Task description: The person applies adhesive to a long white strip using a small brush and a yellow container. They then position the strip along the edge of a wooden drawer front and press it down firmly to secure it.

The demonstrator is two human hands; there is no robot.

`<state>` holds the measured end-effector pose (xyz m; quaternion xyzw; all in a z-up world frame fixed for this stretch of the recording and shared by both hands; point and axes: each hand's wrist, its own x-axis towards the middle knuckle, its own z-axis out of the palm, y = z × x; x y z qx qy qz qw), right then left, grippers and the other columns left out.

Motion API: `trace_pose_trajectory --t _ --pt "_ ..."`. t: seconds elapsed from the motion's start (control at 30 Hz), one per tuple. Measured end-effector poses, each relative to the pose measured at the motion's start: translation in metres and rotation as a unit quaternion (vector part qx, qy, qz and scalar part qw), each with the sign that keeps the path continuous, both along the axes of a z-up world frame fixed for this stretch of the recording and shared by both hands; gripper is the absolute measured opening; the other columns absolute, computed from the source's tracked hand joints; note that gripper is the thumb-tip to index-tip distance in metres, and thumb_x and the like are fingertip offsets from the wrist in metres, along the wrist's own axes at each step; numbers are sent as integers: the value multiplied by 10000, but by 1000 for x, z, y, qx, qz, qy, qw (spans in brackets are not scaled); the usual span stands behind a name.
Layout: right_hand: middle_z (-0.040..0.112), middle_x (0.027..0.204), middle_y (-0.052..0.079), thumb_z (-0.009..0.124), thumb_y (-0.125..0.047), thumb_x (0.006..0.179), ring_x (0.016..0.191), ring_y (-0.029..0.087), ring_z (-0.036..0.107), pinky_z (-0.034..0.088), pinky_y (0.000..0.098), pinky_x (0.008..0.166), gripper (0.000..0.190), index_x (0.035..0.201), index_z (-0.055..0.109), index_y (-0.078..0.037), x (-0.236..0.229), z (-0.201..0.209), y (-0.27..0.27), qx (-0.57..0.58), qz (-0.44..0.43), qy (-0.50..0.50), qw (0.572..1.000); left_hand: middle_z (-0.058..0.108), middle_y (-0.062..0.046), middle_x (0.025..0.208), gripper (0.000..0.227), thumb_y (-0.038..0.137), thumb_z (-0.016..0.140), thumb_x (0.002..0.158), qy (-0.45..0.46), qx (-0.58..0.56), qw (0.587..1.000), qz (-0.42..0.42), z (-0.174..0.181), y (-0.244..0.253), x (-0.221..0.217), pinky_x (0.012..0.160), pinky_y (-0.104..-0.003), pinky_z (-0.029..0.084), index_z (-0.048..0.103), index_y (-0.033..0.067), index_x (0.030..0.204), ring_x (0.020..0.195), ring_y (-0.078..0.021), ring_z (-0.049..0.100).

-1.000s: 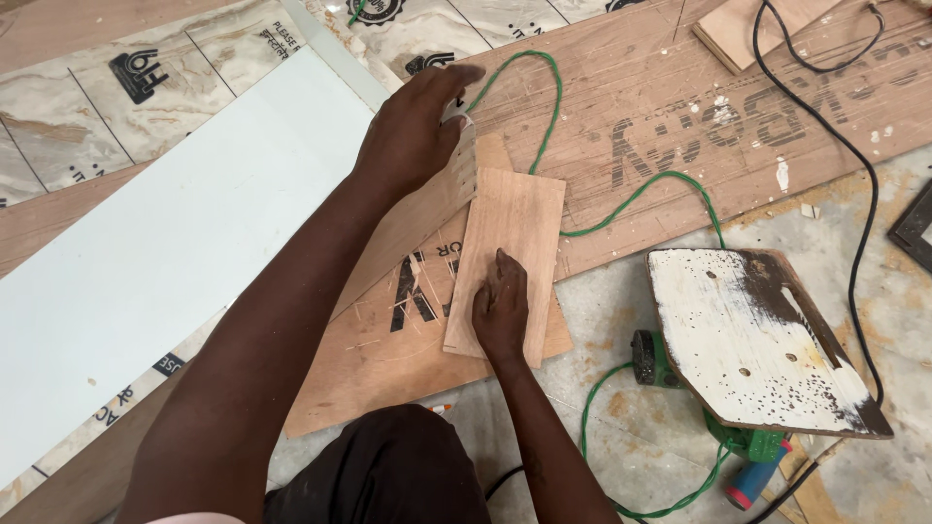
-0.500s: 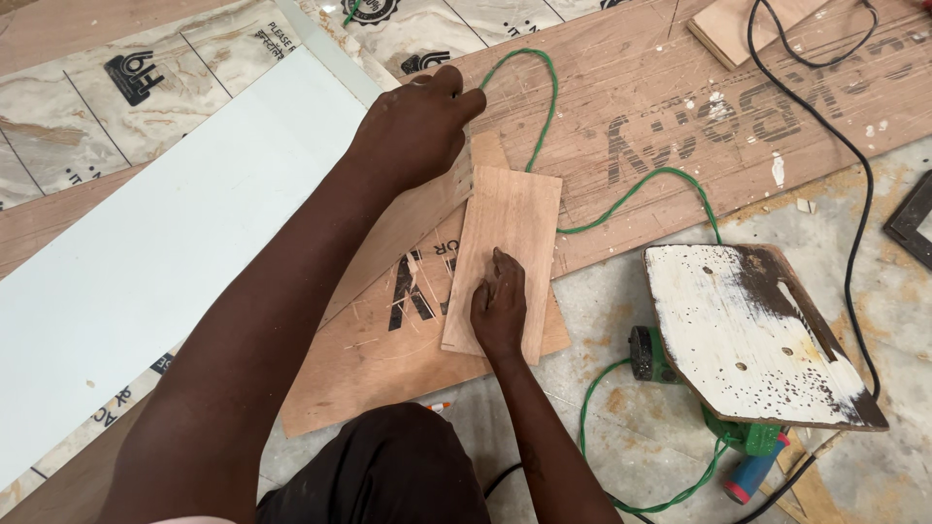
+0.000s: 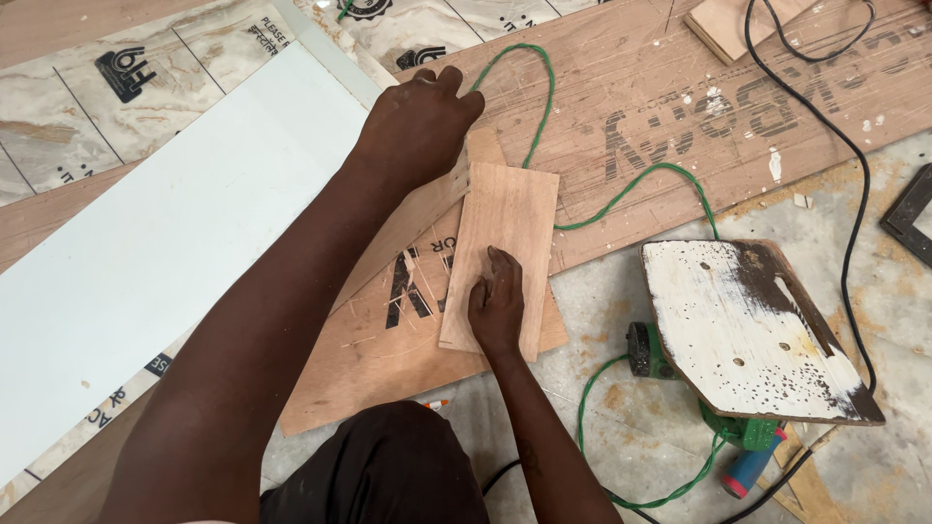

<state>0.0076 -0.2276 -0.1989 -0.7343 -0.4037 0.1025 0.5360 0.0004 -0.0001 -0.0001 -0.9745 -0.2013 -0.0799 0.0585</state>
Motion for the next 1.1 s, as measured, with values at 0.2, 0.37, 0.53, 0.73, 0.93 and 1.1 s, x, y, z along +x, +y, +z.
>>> trace_pose_trajectory --t 0.2,0.37,0.53,0.73,0.93,1.1 --pt "571 1361 220 564 94 878 1252 385 611 575 411 959 485 1355 548 8 1 5 0 -3 1 2 1000 664 -161 1128 275 76 674 853 48 -38 997 37 2 1 6 796 -458 596 723 73 1123 1039 -335 678" --pt "556 1371 219 562 91 898 1259 375 607 583 397 944 469 1361 542 13 0 4 0 -4 6 11 1000 656 -162 1146 271 96 672 879 84 -74 992 64 8 4 12 871 -470 575 730 86 1143 1045 -334 678" --pt "562 1366 214 568 89 895 1252 372 612 578 402 955 477 1365 538 14 0 4 0 -7 4 2 1000 672 -176 1069 577 19 672 799 -43 -100 993 44 9 0 3 796 -505 557 643 127 1365 981 -352 684" --pt "565 1364 215 572 90 881 1247 377 616 580 405 953 484 1357 545 12 0 5 0 -5 3 2 1000 693 -187 1027 405 101 755 810 -53 -152 984 73 11 3 -3 825 -502 558 663 29 1198 973 -357 689" --pt "573 1356 214 581 85 885 1250 384 613 571 413 968 467 1345 548 13 0 4 0 0 -2 -2 1000 712 -193 965 310 91 755 827 -53 -152 984 78 3 0 -5 829 -500 557 690 23 1122 963 -356 691" --pt "573 1348 217 581 84 880 1251 395 609 558 425 991 462 1337 547 20 0 -5 0 6 0 -5 1000 723 -186 1008 329 69 730 872 -85 -168 979 78 5 3 -7 858 -490 562 689 45 1197 968 -343 701"
